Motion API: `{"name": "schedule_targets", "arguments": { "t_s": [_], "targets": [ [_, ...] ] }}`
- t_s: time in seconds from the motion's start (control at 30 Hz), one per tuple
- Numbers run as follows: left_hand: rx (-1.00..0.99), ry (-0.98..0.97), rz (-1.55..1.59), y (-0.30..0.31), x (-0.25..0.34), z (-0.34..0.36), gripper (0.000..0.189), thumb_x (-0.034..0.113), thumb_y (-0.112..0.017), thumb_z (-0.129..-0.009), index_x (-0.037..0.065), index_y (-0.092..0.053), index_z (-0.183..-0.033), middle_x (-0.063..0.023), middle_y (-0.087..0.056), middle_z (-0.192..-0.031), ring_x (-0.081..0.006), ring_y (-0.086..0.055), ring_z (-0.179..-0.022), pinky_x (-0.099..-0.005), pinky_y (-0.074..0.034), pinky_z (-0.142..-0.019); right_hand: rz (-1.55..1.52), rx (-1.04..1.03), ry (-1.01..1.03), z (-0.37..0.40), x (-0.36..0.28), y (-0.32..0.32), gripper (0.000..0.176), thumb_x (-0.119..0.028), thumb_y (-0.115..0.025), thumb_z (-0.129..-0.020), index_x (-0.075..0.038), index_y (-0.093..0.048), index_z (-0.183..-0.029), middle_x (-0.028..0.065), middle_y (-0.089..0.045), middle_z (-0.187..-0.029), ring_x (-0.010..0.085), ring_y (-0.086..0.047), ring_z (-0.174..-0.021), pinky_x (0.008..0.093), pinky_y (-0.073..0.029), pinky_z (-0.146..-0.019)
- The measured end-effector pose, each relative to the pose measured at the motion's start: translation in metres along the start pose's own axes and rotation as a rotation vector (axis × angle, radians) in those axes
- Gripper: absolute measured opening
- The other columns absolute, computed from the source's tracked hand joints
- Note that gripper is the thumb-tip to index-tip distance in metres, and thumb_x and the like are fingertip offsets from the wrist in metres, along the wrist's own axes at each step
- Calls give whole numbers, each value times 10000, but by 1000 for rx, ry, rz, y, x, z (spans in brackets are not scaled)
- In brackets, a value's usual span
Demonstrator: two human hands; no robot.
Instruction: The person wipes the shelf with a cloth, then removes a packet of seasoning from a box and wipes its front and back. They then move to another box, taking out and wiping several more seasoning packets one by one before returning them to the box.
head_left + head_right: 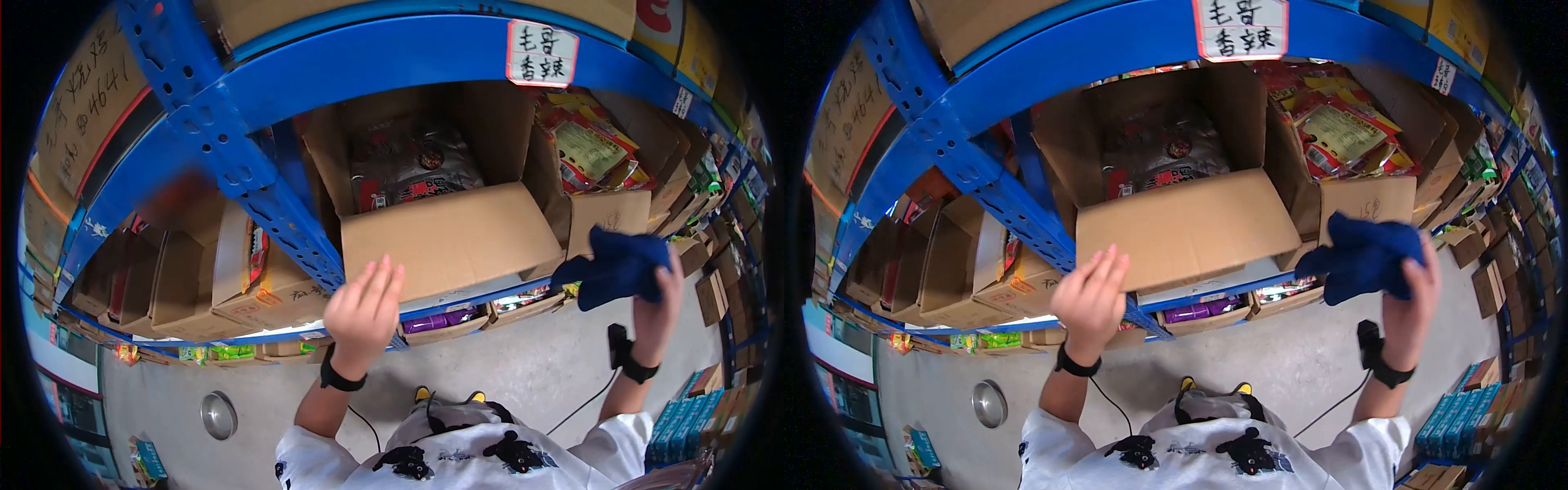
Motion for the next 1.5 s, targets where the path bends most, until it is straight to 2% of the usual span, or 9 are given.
{"name": "schedule_targets", "arguments": {
  "t_s": [0.13,0.33,0.53,0.7,1.07,1.13,1.27,1.33,1.5],
  "targets": [
    [13,-63,-25,-21,-1,30,311,18,-562,-658,66,-671,-945,-85,-629,-1046,-207,-620,-877,-281,-479,-624,-3,-179,36,-36,-47,-70,491,-137,-454,-850,29,-345,-1298,198,-424,-1284,299,-461,-1165,408,-403,-957],
    [-86,-157,-145,-28,-3,38,305,194,-683,-696,40,-660,-957,-118,-619,-1059,-221,-604,-965,-279,-507,-751,417,-409,37,-67,1,-181,468,-57,-516,-840,-3,-386,-1286,67,-505,-1164,122,-528,-1027,271,-456,-825],
    [-304,50,32,-52,-6,49,403,244,-650,-769,40,-586,-1110,-137,-551,-1170,-259,-527,-1089,-339,-449,-902,950,-694,531,-106,96,-243,418,-19,-423,-824,48,-387,-1235,289,-504,-1124,416,-498,-1032,425,-418,-852],
    [-437,38,-63,-62,10,55,442,142,-560,-810,111,-500,-1247,-285,-385,-1282,-406,-395,-1188,-418,-389,-961,1245,-771,298,-144,170,-259,442,-64,-415,-839,40,-362,-1265,261,-483,-1178,380,-482,-1084,411,-415,-882],
    [-397,136,-74,-61,20,50,432,138,-587,-776,100,-543,-1204,-276,-431,-1254,-392,-440,-1160,-401,-430,-919,1613,-1058,-30,-187,287,-300,652,-239,-572,-762,-61,-323,-1337,175,-353,-1360,355,-439,-1177,497,-349,-949],
    [-367,155,-53,-59,16,49,376,102,-587,-767,68,-586,-1142,-230,-474,-1232,-359,-473,-1133,-397,-427,-930,1719,-1430,173,-186,299,-304,731,-303,-640,-715,-9,-337,-1313,228,-495,-1208,334,-507,-1107,425,-411,-920],
    [-372,197,8,-55,14,46,374,79,-590,-757,69,-593,-1131,-195,-503,-1214,-327,-482,-1132,-436,-395,-959,1831,-1434,291,-169,256,-311,551,-318,-661,-686,-37,-551,-1148,195,-597,-1065,292,-564,-1035,411,-459,-859],
    [-358,191,4,-54,14,45,374,73,-594,-752,68,-595,-1126,-183,-513,-1207,-315,-482,-1135,-460,-378,-972,1805,-1407,661,-172,250,-315,382,-327,-661,-668,-65,-663,-946,143,-638,-986,286,-606,-952,411,-497,-784],
    [-361,240,7,-56,15,46,376,65,-604,-737,63,-599,-1113,-168,-521,-1202,-295,-481,-1140,-528,-322,-991,1753,-1376,713,-168,278,-318,227,-224,-597,-731,-87,-674,-895,107,-648,-962,279,-622,-905,419,-511,-734]
  ]
}}
Point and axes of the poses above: each hand's wrist, its own z-axis away from the middle knuckle, its own y-axis out of the back of the hand, x = y × z, the point moved 2 cm from there along -z, towards the middle knuckle
